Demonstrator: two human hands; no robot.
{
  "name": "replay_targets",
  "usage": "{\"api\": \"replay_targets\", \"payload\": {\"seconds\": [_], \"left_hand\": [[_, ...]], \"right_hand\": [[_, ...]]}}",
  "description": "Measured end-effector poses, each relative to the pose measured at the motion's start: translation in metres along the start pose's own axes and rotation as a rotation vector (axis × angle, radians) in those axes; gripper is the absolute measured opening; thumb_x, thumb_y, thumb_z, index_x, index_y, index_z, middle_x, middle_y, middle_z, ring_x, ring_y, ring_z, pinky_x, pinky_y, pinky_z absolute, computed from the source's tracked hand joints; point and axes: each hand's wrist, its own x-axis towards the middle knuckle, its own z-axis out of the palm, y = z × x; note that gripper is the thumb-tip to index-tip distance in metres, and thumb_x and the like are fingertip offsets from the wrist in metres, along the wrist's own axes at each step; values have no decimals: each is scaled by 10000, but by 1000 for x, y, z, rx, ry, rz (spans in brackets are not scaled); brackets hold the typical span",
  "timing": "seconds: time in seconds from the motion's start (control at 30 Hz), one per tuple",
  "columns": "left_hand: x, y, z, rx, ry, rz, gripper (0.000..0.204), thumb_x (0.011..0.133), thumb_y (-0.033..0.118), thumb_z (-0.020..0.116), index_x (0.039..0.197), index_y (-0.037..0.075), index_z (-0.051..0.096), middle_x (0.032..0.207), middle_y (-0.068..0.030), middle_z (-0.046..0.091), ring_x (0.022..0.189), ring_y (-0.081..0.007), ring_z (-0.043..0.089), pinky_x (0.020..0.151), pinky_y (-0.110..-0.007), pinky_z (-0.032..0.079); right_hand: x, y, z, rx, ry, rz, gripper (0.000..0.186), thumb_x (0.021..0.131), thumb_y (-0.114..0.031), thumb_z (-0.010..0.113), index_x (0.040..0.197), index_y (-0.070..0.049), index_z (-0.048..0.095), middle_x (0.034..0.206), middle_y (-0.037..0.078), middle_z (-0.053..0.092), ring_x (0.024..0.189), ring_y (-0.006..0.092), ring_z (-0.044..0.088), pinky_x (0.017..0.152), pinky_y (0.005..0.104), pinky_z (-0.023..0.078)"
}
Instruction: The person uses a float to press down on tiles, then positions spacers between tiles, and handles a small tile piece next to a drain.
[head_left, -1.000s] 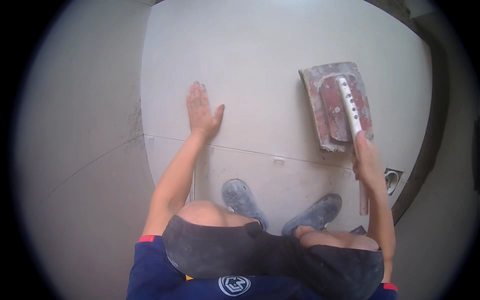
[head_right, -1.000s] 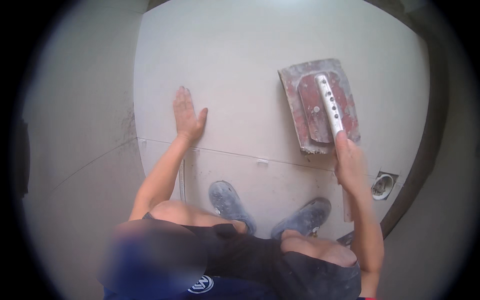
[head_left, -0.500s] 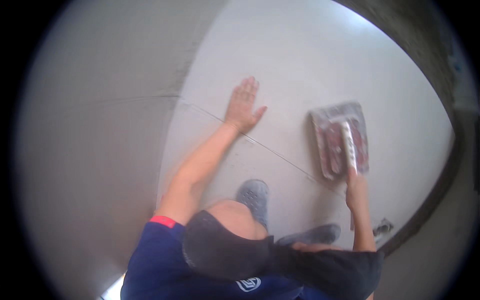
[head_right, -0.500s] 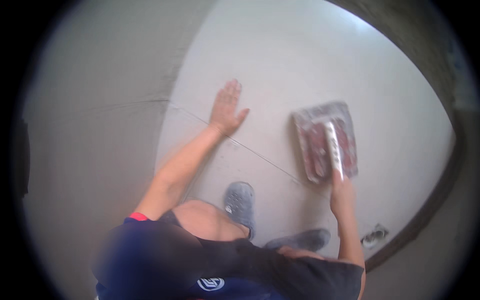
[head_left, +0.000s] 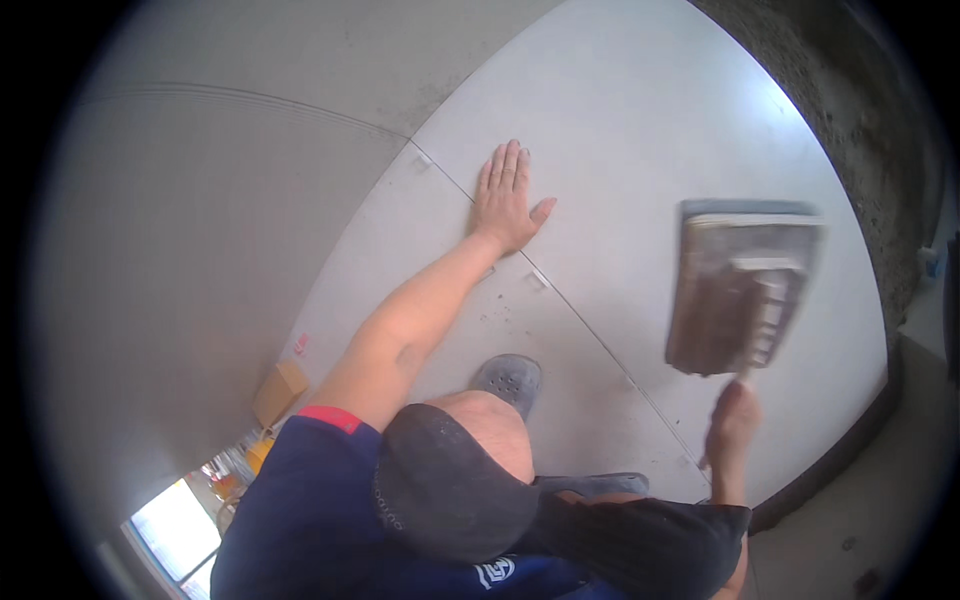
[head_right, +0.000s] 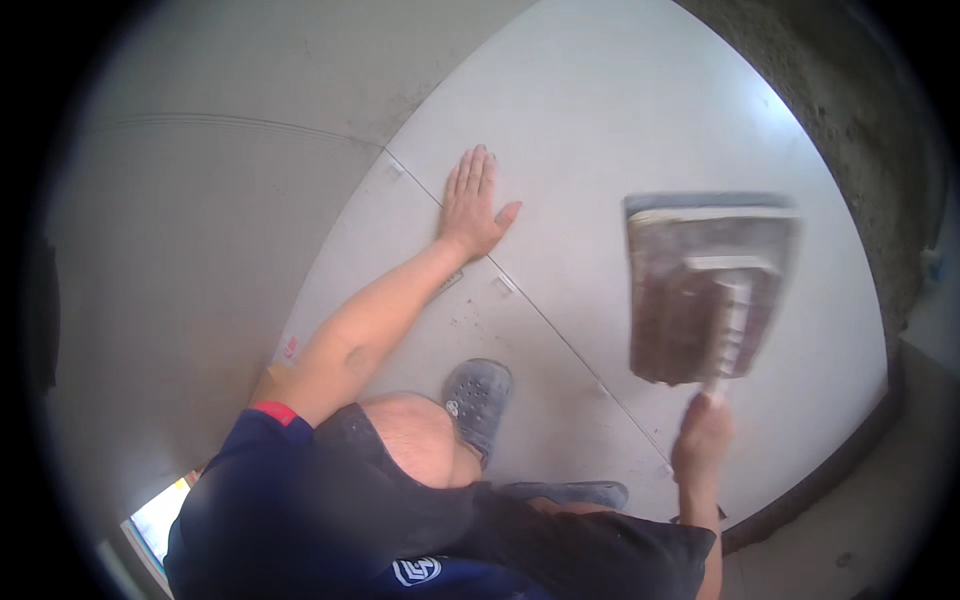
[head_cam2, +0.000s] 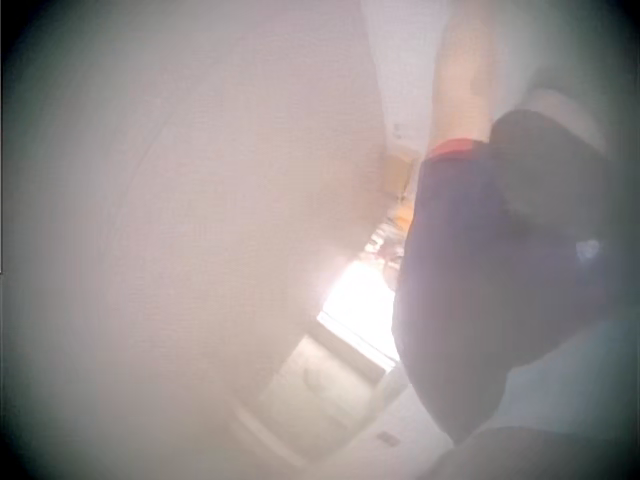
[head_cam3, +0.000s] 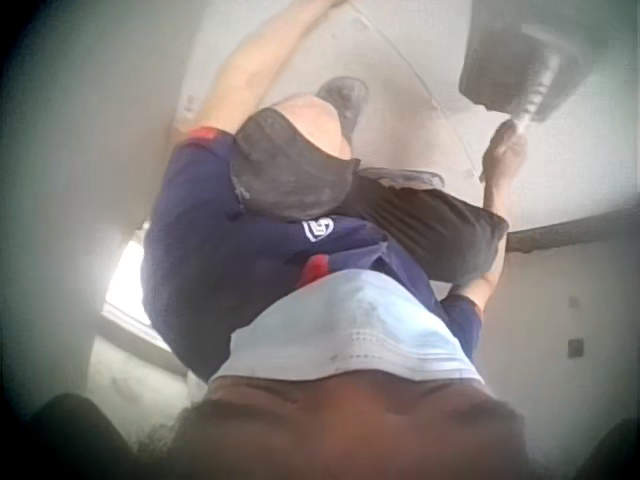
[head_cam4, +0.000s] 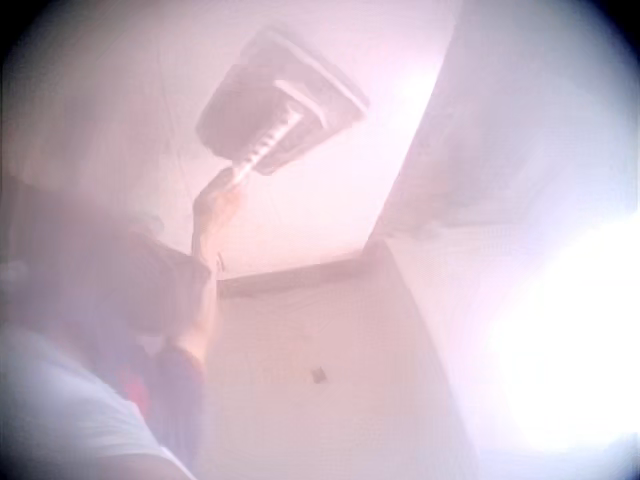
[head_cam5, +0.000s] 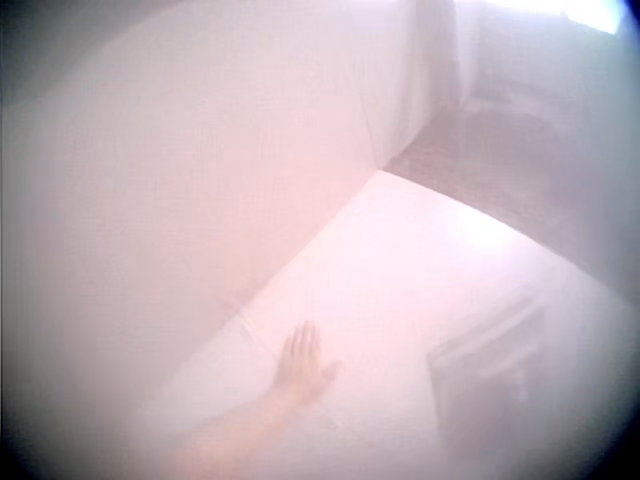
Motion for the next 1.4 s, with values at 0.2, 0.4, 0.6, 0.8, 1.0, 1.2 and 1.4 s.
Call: {"api": "replay_targets", "payload": {"seconds": [0.2, 0.4, 0.6, 0.8, 1.0, 1.2, 1.4], "left_hand": [[0, -8, 10, -12, -33, 6, 832, 947, 507, 446, 1498, -51, 167, 1586, -215, 121, 1480, -335, 94, 1198, -440, 81], [30, -57, 13, 2, -10, 2, 825, 950, 507, 439, 1504, -39, 162, 1587, -208, 127, 1483, -318, 92, 1199, -432, 83], [18, -26, -25, -24, -58, -9, 826, 953, 502, 433, 1503, -47, 153, 1589, -211, 116, 1485, -327, 74, 1202, -433, 60], [42, -7, -44, 72, -140, -189, 870, 959, 580, 328, 1508, -61, 119, 1600, -214, 59, 1489, -338, 17, 1200, -464, 19], [49, 12, -57, -89, -238, 151, 890, 956, 580, 365, 1496, -88, 130, 1589, -248, 60, 1485, -365, -5, 1201, -454, 17], [43, 13, -54, -111, -246, 148, 883, 959, 563, 379, 1492, -94, 127, 1589, -248, 45, 1485, -360, -6, 1203, -438, 27], [61, 17, -69, -91, -252, 179, 883, 960, 564, 370, 1494, -93, 118, 1589, -249, 33, 1486, -357, -16, 1203, -431, 22]], "right_hand": [[61, -29, 37, 87, -427, 390, 553, 1026, -456, 371, 773, 11, 525, 600, 111, 504, 545, 201, 511, 521, 369, 404], [70, -78, 43, 225, -203, 40, 517, 1021, -453, 377, 792, -16, 529, 573, 28, 453, 539, 132, 464, 504, 319, 369], [77, -73, 65, -169, -379, 194, 612, 1012, -472, 386, 878, 85, 604, 798, 319, 615, 758, 527, 555, 656, 513, 432], [80, -61, 73, 42, -299, 189, 605, 1015, -508, 384, 699, -7, 509, 558, 62, 472, 469, 178, 490, 441, 363, 404], [124, -154, 1, 400, -144, 520, 506, 1015, -537, 347, 773, -111, 470, 559, -49, 388, 418, 63, 387, 359, 245, 320], [158, -140, -18, 503, 243, 255, 530, 1019, -535, 341, 759, -97, 489, 552, -29, 403, 414, 80, 398, 363, 260, 324], [249, -135, 12, 307, -119, 501, 583, 1002, -567, 352, 727, -75, 499, 528, -4, 427, 419, 128, 467, 367, 308, 360]]}}
